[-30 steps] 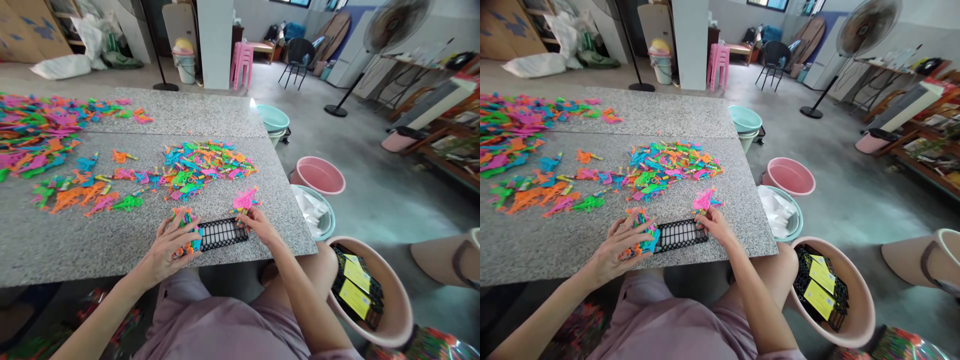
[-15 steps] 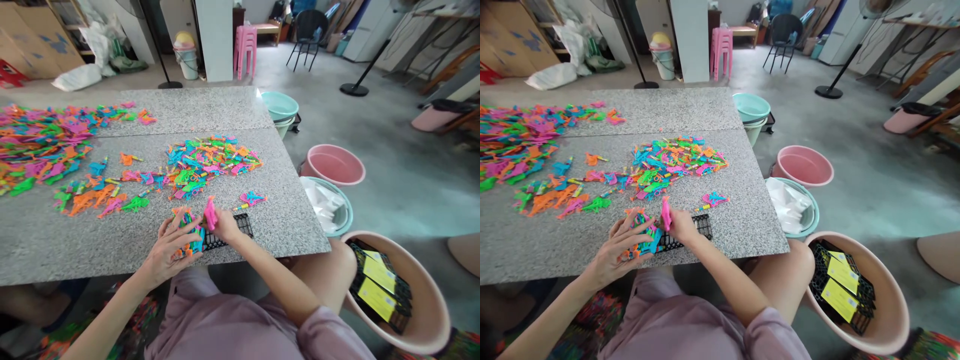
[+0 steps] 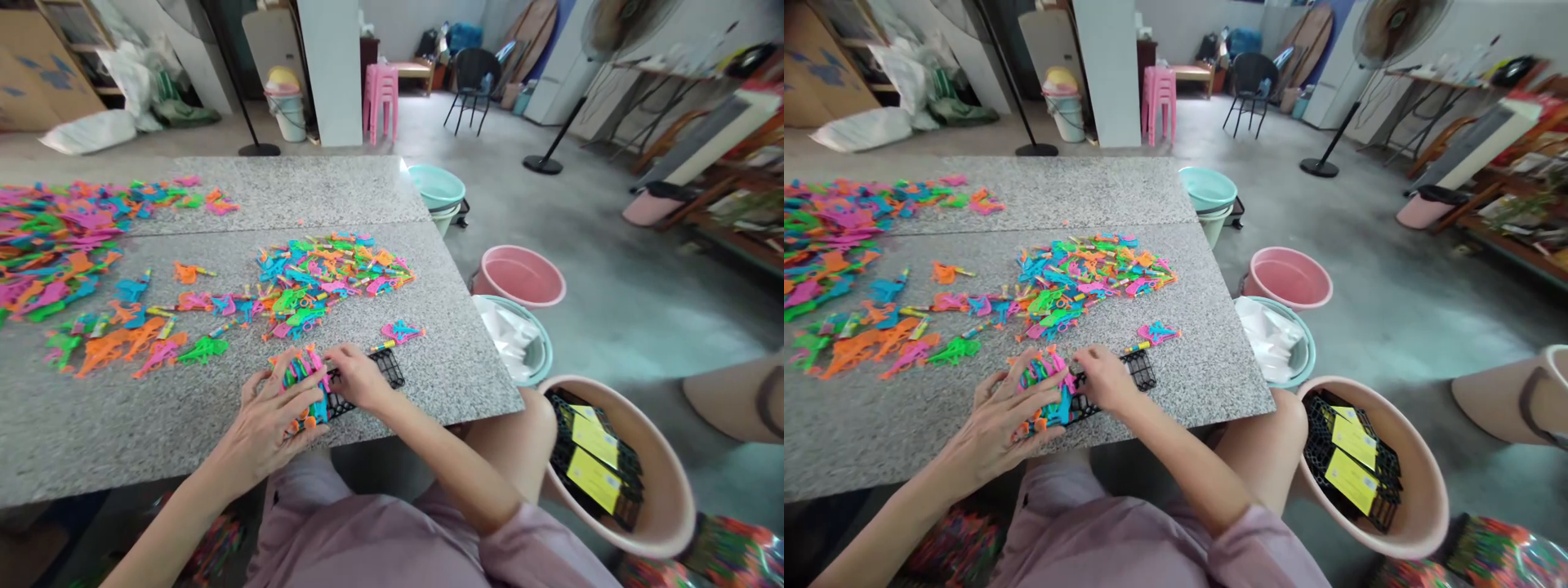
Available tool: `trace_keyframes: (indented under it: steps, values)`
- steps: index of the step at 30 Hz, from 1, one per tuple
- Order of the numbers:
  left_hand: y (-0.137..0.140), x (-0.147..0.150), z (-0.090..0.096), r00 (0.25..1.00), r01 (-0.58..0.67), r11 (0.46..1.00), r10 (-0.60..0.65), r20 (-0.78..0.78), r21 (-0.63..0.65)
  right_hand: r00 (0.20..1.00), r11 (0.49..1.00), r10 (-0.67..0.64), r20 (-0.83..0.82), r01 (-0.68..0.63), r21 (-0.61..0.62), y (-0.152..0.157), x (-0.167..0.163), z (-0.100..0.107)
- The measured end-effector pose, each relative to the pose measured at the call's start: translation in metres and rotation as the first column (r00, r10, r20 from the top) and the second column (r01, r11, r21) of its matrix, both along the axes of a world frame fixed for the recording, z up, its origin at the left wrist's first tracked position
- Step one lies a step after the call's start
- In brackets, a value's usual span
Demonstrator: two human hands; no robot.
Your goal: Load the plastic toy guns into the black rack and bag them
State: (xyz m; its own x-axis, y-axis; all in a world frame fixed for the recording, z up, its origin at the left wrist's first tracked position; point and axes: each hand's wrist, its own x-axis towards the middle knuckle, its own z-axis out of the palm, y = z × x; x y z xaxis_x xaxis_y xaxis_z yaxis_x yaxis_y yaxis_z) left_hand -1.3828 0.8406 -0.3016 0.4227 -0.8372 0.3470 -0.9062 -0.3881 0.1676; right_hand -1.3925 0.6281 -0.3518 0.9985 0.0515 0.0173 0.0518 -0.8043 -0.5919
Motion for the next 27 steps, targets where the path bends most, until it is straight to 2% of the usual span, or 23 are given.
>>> trace_keyframes:
  steps: [1,2,4,6,11,13,15,17,18,19,21,22,23,24,25,27]
  values:
    - [0.0,0.0,-0.001,1.0,0.001,1.0,-0.001,-0.002,-0.006,0.992,0.992,-0.127,-0.007,0.127,-0.028,-0.01,-0.004,-0.001]
    - [-0.001,0.001,-0.003,1.0,0.005,1.0,-0.005,-0.003,-0.02,0.962,0.961,-0.269,-0.034,0.266,-0.073,-0.02,-0.005,-0.001]
    - [-0.001,0.002,-0.006,1.0,0.014,0.999,-0.014,-0.007,-0.047,0.867,0.867,-0.486,-0.107,0.463,-0.184,-0.041,-0.004,-0.002]
    - [0.0,0.005,-0.009,1.0,0.013,0.997,-0.014,-0.02,-0.072,0.83,0.834,-0.537,-0.154,0.494,-0.245,-0.058,0.002,-0.001]
    - [0.01,0.011,-0.007,0.995,0.015,0.999,-0.019,-0.099,-0.044,0.765,0.782,-0.617,-0.183,0.57,-0.251,-0.094,0.006,0.002]
    - [0.012,0.012,-0.003,0.991,0.017,1.0,-0.018,-0.136,-0.01,0.784,0.796,-0.599,-0.159,0.562,-0.224,-0.103,-0.003,0.002]
    - [0.013,0.011,0.001,0.988,0.037,0.999,-0.039,-0.152,-0.017,0.84,0.848,-0.529,-0.124,0.514,-0.13,-0.102,-0.019,0.0]
    - [0.012,0.01,0.002,0.986,0.056,0.998,-0.062,-0.155,-0.041,0.881,0.882,-0.454,-0.13,0.466,0.076,-0.088,-0.038,-0.005]
    - [0.011,0.009,0.001,0.985,0.057,0.997,-0.063,-0.161,-0.042,0.893,0.869,-0.414,-0.178,0.446,0.215,-0.076,-0.047,-0.009]
    - [0.01,0.008,0.001,0.984,0.055,0.998,-0.06,-0.167,-0.035,0.901,0.829,-0.358,-0.246,0.428,0.359,-0.062,-0.056,-0.012]
    - [0.009,0.007,-0.001,0.984,0.043,0.999,-0.047,-0.173,-0.029,0.911,0.708,-0.201,-0.359,0.388,0.59,-0.03,-0.069,-0.019]
    - [0.008,0.006,-0.002,0.984,0.035,0.999,-0.04,-0.173,-0.032,0.917,0.664,-0.143,-0.372,0.367,0.652,-0.015,-0.073,-0.022]
    - [0.008,0.005,-0.002,0.984,0.03,0.999,-0.037,-0.172,-0.041,0.928,0.65,-0.111,-0.355,0.338,0.68,-0.001,-0.075,-0.024]
    - [0.007,0.004,-0.002,0.985,0.026,0.998,-0.035,-0.169,-0.055,0.942,0.673,-0.104,-0.319,0.303,0.675,0.01,-0.075,-0.025]
    - [0.005,0.003,-0.002,0.986,0.024,0.997,-0.036,-0.164,-0.075,0.954,0.724,-0.109,-0.28,0.269,0.635,0.018,-0.074,-0.025]
    - [0.004,0.001,-0.002,0.987,0.017,0.995,-0.033,-0.158,-0.102,0.965,0.857,-0.126,-0.23,0.223,0.465,0.027,-0.068,-0.022]
